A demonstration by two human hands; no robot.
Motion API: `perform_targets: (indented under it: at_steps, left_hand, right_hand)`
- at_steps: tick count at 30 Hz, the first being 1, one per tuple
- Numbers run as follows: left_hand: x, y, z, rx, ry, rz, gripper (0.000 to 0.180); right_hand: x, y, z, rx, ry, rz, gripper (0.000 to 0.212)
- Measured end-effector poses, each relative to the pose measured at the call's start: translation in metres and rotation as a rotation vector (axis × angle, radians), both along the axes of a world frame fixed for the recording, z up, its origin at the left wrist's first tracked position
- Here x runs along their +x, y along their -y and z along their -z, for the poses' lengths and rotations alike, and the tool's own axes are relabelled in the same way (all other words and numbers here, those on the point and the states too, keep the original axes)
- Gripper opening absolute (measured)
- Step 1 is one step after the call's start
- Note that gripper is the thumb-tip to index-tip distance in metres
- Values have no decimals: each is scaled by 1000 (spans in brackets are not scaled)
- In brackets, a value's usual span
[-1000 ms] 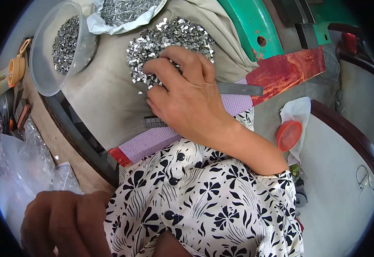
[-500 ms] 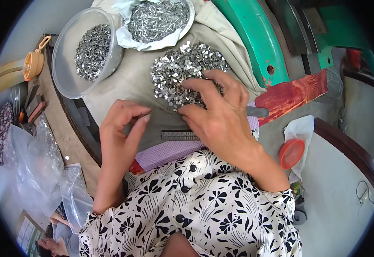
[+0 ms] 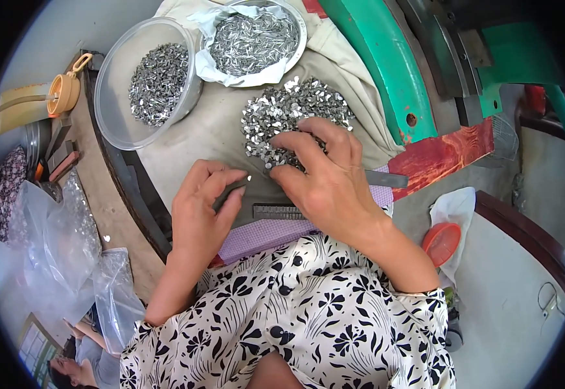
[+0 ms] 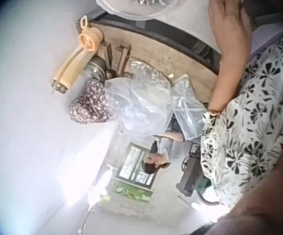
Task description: Picking small metal pieces from bowls and manually arranging them on a strip before using a press machine.
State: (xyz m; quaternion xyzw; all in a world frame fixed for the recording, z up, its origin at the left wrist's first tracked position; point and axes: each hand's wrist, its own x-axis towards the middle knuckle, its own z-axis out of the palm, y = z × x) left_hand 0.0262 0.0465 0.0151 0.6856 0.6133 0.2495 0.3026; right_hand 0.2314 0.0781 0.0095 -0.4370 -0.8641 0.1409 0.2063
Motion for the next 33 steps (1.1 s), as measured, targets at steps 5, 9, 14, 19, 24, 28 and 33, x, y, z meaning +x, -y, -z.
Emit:
perform_targets:
  at_steps: [5, 9, 14, 19, 24, 28, 33]
  left_hand:
    - [-3, 3, 3, -46, 60, -50, 17]
    - [0, 0, 2, -27, 7, -43, 14]
    - [6, -5, 4, 16, -43, -13, 13]
    - [6, -5, 5, 24, -36, 17, 15]
    - [6, -3, 9, 84, -29, 23, 13]
    - [1, 1, 9, 37, 18, 28, 15]
    - [-4, 18, -1, 33, 105, 126, 15]
  right_hand:
    - [-6, -5, -8, 43, 81, -70, 9]
    - [-12, -5, -9, -8, 87, -53, 16]
    - [-10, 2, -1, -13, 17, 37, 17]
    - [1, 17, 4, -24, -19, 98, 20]
    - [6, 16, -1, -17, -13, 130, 26]
    - [2, 8, -1, 39, 17, 62, 23]
    - [-6, -2, -6, 122, 164, -32, 11]
